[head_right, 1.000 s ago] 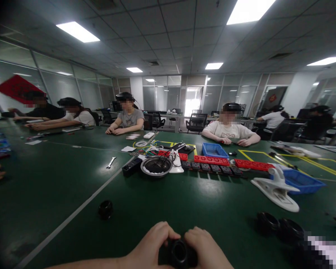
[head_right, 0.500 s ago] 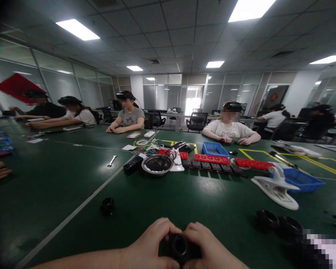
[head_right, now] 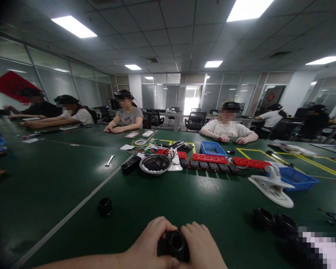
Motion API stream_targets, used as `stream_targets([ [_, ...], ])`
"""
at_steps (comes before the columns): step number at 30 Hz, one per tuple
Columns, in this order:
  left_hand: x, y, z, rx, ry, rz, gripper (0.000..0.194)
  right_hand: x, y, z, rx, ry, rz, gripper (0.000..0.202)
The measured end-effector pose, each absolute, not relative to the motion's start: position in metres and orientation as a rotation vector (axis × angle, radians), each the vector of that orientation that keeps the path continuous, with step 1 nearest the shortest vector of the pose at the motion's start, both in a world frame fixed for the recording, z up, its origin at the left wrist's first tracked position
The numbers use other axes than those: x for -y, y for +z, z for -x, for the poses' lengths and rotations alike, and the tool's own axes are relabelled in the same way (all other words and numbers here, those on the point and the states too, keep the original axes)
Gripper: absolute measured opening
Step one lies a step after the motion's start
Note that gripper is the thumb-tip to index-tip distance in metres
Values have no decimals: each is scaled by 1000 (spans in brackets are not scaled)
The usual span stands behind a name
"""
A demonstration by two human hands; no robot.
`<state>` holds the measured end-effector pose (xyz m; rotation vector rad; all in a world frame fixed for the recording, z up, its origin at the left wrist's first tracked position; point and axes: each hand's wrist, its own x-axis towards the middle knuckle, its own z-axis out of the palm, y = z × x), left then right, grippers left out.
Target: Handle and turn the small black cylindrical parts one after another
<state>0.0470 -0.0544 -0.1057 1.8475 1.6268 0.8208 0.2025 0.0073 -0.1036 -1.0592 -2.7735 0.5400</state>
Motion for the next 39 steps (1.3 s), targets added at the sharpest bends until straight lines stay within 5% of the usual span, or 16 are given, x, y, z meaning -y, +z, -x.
stream_targets([
  [7,52,-105,-40,-1450,802,-1925,46,-19,-84,-213,2782,1009,849,27],
  [16,55,-106,-47,-1590,787,-1819,48,-8,-100,-204,2760,583,1029,38],
  [20,56,-102,-45,-1540,772,-1832,47,-8,-86,-209,2788,789,922,48],
  [25,56,-98,-42,-1442,761,-1891,47,-19,-79,-214,2810,1027,882,30],
  [34,56,-111,-47,-1593,854,-1818,45,-2,-96,-200,2779,489,1095,36],
  [39,58,-99,-44,-1450,821,-1859,45,-13,-83,-212,2824,907,869,44],
])
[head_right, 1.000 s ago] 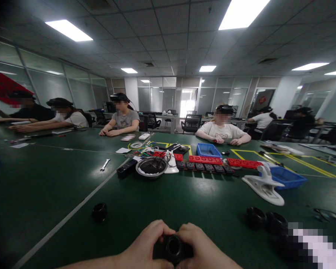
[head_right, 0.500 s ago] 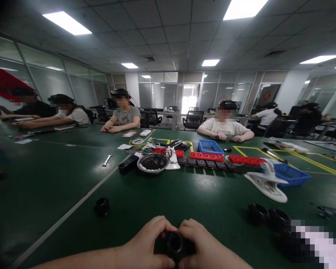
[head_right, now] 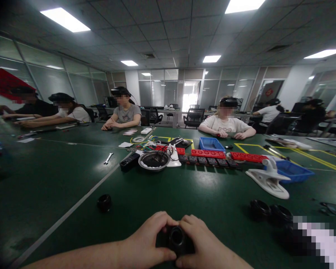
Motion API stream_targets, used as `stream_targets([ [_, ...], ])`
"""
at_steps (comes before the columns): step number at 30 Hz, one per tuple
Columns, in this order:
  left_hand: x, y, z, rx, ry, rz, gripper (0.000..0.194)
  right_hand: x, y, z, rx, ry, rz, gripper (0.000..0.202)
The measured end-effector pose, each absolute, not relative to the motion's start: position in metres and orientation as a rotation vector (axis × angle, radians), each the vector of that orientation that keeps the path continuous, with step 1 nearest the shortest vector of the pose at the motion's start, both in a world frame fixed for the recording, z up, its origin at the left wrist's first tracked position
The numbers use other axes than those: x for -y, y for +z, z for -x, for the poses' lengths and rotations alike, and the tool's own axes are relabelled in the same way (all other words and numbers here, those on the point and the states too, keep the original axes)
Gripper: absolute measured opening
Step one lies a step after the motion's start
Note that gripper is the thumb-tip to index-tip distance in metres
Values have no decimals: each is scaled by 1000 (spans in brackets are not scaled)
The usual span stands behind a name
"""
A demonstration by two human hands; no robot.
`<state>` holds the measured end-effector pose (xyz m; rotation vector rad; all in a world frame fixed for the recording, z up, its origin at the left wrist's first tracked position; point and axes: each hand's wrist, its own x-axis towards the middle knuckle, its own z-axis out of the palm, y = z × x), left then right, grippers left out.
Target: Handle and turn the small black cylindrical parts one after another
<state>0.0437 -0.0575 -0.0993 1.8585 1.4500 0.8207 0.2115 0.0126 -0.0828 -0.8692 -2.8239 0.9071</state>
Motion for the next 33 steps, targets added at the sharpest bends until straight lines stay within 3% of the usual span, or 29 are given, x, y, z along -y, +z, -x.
stream_targets([
  [4,58,-93,-44,-1449,768,-1877,44,-23,-85,-217,2819,1011,764,30],
  [15,60,-103,-54,-1623,846,-1806,29,-2,-101,-205,2737,404,1061,41],
  [19,59,-95,-50,-1507,825,-1800,32,-12,-95,-214,2776,645,814,49],
  [25,59,-88,-44,-1387,740,-1826,37,-29,-95,-226,2841,841,560,28],
  [33,61,-105,-52,-1584,831,-1791,31,-5,-108,-210,2739,437,1013,44],
])
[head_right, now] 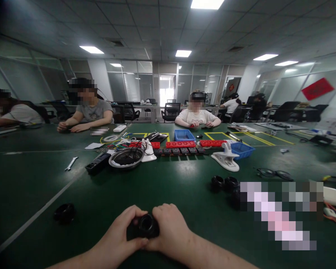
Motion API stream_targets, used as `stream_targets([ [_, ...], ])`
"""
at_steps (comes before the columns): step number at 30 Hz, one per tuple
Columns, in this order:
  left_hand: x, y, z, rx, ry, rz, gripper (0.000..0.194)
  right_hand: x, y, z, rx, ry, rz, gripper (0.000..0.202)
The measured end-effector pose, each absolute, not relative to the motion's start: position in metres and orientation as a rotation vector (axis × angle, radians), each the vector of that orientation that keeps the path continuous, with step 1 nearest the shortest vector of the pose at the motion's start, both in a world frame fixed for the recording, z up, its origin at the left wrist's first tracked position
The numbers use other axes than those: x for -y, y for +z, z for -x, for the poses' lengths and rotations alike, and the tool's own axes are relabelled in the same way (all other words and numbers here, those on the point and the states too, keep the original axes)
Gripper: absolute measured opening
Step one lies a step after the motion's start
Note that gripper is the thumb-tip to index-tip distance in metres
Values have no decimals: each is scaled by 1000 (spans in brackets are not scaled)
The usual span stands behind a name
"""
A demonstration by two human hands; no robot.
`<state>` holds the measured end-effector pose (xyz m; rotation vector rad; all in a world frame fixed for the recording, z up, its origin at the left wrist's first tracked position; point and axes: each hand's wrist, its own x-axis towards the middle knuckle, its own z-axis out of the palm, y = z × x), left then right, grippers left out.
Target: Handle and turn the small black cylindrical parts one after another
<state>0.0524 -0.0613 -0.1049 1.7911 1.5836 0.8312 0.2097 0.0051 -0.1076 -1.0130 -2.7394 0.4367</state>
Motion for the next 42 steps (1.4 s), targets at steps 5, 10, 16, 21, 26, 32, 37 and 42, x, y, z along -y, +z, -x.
stream_targets([
  [5,59,-102,-50,-1539,803,-1770,30,-5,-102,-213,2749,433,936,53],
  [10,57,-94,-45,-1387,735,-1772,36,-24,-94,-227,2873,729,585,41],
  [16,63,-93,-51,-1449,749,-1784,31,-24,-99,-226,2832,757,631,30],
  [21,65,-105,-56,-1609,842,-1788,27,-4,-101,-213,2777,469,984,41],
  [26,63,-109,-55,-1626,878,-1774,28,3,-103,-206,2724,261,1052,44],
  [32,65,-95,-44,-1441,834,-1880,49,-18,-96,-222,2833,694,694,45],
  [37,60,-84,-40,-1416,809,-1938,49,-30,-91,-227,2848,906,565,44],
  [42,56,-85,-41,-1412,718,-1967,40,-29,-98,-222,2814,915,694,29],
])
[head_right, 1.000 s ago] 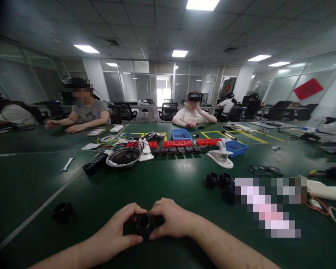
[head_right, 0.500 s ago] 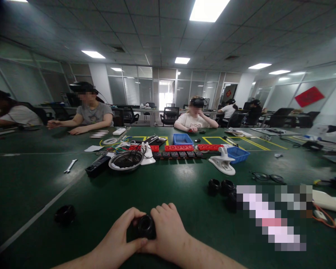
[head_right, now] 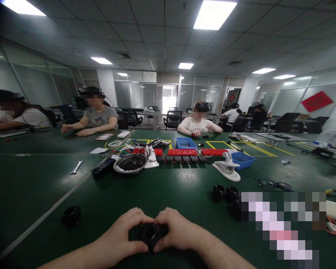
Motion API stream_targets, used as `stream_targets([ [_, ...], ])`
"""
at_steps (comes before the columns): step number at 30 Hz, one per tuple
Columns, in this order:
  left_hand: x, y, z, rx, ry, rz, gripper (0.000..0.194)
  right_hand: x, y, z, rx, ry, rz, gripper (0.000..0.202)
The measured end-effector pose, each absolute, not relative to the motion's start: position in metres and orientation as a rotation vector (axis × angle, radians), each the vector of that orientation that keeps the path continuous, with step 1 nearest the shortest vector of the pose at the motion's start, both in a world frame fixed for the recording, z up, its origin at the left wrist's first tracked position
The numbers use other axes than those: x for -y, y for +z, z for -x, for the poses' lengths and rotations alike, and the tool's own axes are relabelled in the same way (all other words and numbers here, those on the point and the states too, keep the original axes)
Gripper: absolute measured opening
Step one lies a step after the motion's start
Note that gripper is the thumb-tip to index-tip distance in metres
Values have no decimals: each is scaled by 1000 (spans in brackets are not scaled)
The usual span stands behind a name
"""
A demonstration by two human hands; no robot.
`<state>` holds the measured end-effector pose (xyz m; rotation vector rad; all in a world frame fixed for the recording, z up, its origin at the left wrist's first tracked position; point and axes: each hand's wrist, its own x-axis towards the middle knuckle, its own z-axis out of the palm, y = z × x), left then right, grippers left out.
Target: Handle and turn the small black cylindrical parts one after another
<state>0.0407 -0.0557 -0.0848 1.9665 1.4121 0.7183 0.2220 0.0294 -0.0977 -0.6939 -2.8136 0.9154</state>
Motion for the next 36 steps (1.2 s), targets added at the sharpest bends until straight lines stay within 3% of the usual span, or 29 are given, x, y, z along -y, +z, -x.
stream_targets([
  [4,57,-93,-44,-1567,763,-1928,37,-15,-104,-213,2748,674,1014,43],
  [9,59,-96,-48,-1700,814,-1885,33,3,-104,-204,2687,338,1150,43],
  [14,57,-86,-42,-1503,753,-1933,36,-8,-96,-214,2756,660,868,54],
  [19,55,-81,-37,-1369,690,-2008,40,-25,-90,-223,2801,969,666,32],
  [23,57,-83,-41,-1453,702,-1997,40,-22,-95,-218,2749,900,870,39],
  [26,60,-87,-48,-1599,768,-1922,39,-12,-102,-210,2736,660,1090,49],
  [30,61,-91,-53,-1734,822,-1868,38,0,-106,-202,2696,326,1172,39],
  [36,58,-87,-44,-1557,765,-1951,36,-10,-96,-214,2766,659,862,55],
])
